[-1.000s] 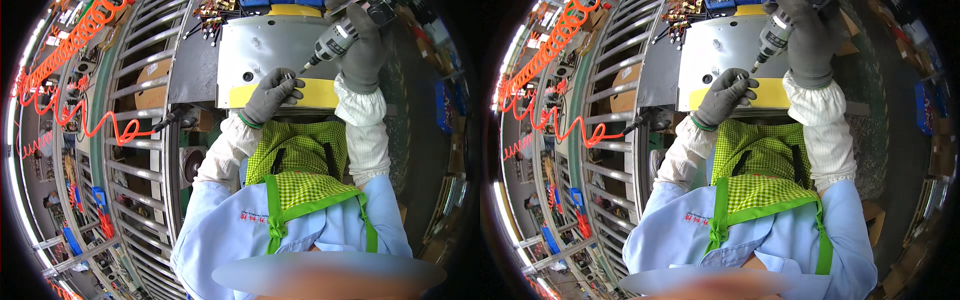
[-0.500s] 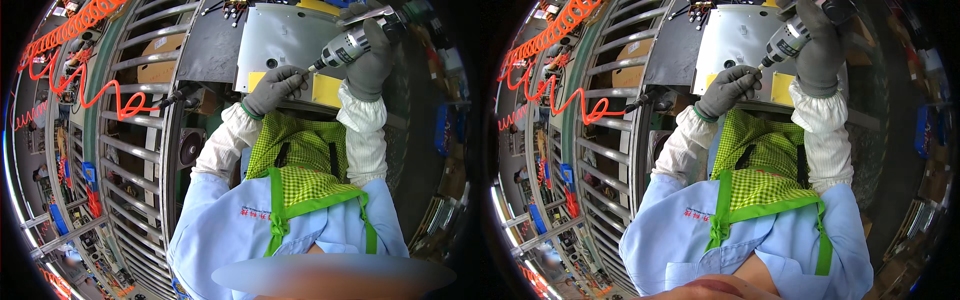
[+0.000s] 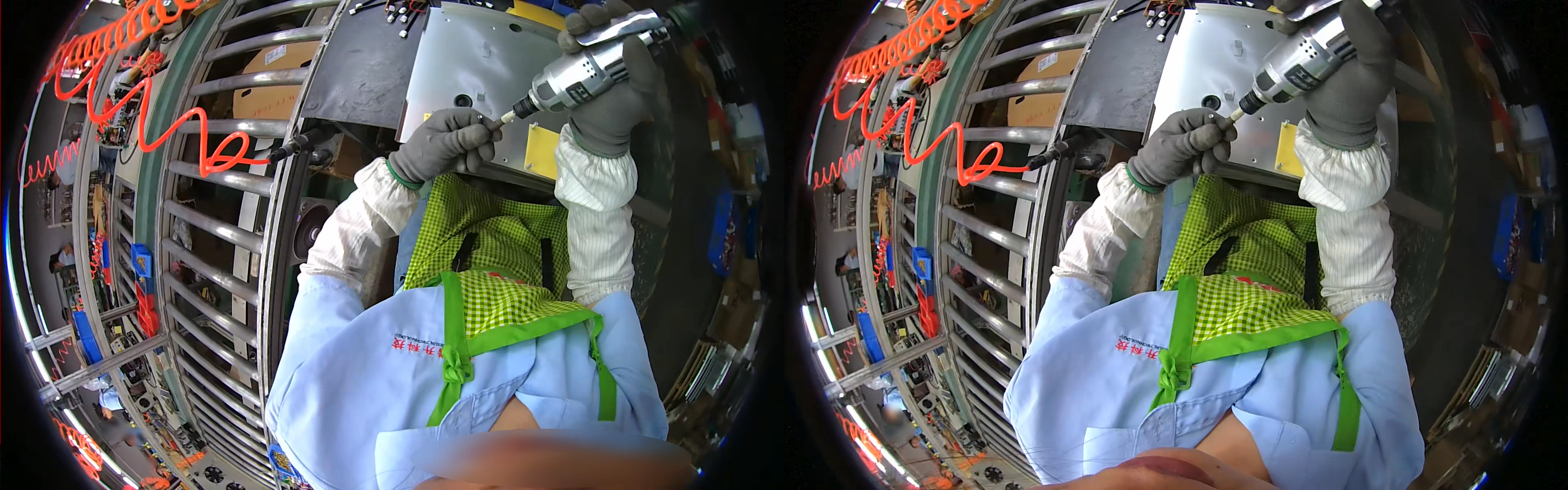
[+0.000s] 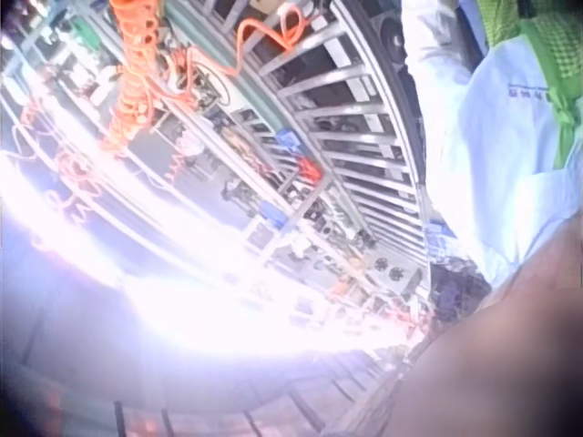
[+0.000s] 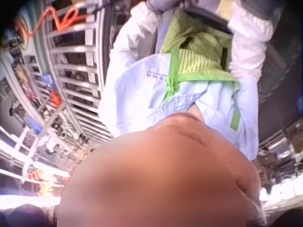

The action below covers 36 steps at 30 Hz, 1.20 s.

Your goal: The recorder is assembling components on a metal plate, using an air screwdriver to fasten screws.

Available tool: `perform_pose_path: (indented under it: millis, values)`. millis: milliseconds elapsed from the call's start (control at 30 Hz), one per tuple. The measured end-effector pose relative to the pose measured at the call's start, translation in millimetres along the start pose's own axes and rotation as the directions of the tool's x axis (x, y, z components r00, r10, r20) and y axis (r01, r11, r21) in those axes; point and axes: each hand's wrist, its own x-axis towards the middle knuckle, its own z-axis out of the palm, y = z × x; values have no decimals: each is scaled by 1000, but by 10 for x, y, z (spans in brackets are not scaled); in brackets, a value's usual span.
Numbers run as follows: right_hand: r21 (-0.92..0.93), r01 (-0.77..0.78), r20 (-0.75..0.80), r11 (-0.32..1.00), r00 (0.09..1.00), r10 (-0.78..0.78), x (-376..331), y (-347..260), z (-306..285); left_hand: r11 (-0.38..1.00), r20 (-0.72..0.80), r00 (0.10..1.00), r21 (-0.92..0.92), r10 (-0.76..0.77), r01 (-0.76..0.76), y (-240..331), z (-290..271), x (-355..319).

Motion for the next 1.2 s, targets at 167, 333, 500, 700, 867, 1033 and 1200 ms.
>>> perform_pose_path:
  millis: [167,333,500,700,867,1033,1200]
  values:
    - [32,28,182,999,983,-34,108,114,-135,938,-146,967,310,209,-156,-26,15,72]
    - [-698,715,659,20,654,-370,12,287,-82,404,29,918,892,396,-202,80,-231,232]
    - [-450,67,66,891,997,-42,-165,497,39,594,-138,986,802,88,59,7,-317,333]
    - [-495,26,47,868,999,-3,-187,502,8,585,-176,984,801,26,128,4,-335,379]
    - [-492,49,33,869,999,-38,-127,592,153,521,-188,982,836,-23,172,52,-317,410]
    - [-540,50,114,840,993,15,-167,545,94,157,-147,946,982,290,105,157,-251,206]
    - [-493,42,73,869,997,-7,-269,557,-82,-29,-213,917,971,337,236,186,-278,-206]
